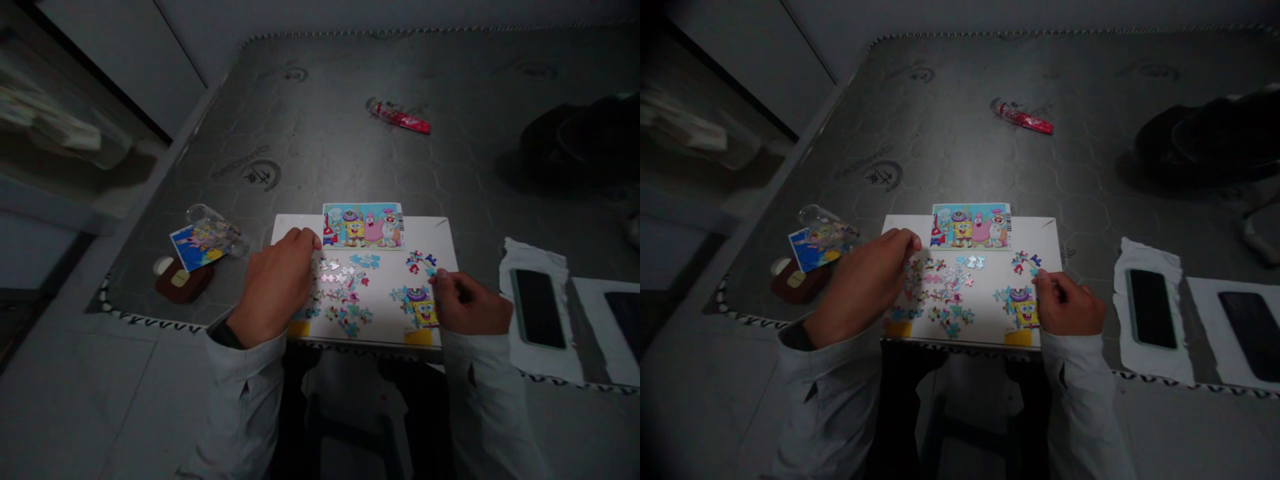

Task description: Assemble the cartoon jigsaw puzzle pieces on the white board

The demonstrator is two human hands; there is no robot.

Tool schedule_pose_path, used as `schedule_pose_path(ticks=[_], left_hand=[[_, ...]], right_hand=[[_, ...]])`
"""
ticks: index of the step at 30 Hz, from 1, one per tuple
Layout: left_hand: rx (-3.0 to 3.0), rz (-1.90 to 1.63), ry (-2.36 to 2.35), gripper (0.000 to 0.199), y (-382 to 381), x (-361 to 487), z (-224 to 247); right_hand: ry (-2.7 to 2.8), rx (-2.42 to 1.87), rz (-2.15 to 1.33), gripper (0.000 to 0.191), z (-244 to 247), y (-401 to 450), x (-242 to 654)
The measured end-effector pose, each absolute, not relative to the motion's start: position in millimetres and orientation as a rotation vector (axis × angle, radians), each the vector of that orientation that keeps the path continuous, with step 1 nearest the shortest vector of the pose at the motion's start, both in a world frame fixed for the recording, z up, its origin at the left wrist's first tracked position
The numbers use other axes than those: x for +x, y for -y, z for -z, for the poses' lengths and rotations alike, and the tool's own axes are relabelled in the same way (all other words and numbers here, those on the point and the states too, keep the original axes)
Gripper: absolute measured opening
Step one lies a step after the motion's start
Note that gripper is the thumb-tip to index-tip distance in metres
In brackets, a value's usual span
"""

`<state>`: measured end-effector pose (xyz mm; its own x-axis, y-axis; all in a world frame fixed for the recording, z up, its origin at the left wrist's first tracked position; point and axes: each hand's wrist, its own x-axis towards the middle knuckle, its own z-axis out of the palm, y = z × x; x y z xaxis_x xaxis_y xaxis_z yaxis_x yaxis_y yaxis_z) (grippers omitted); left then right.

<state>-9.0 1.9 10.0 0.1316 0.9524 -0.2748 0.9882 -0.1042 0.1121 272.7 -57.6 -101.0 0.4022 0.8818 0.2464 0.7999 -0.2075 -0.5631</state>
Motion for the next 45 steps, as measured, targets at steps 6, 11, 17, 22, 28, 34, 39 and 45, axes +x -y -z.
schedule_pose_path(ticks=[6,11,17,22,28,34,39,45], left_hand=[[2.176,0.170,-1.846,0.034,-1.2,-5.6,-8.9],[2.226,0.182,-1.759,0.029,-0.1,2.0,-2.1],[2.217,0.181,-1.655,0.021,0.6,12.2,1.2],[2.205,0.267,-1.610,0.026,1.2,14.3,0.9],[2.218,0.263,-1.570,0.028,2.2,11.1,-0.2],[2.273,0.241,-1.528,0.027,4.5,5.3,2.3],[2.295,0.254,-1.555,0.022,4.5,-2.8,-3.2],[2.220,0.238,-1.647,0.022,3.3,-10.8,-6.1]], right_hand=[[1.393,-2.047,-0.117,0.052,101.0,57.8,268.4],[1.414,-2.041,-0.141,0.055,103.8,56.2,271.7],[1.421,-2.054,-0.141,0.053,101.3,56.7,271.4],[1.409,-2.043,-0.167,0.055,103.4,56.3,272.1],[1.425,-2.037,-0.129,0.051,103.8,56.2,272.2],[1.433,-2.042,-0.093,0.049,102.0,57.3,270.3],[1.424,-2.039,-0.128,0.051,100.3,57.1,269.4],[1.423,-2.053,-0.134,0.052,99.2,58.0,270.5]])
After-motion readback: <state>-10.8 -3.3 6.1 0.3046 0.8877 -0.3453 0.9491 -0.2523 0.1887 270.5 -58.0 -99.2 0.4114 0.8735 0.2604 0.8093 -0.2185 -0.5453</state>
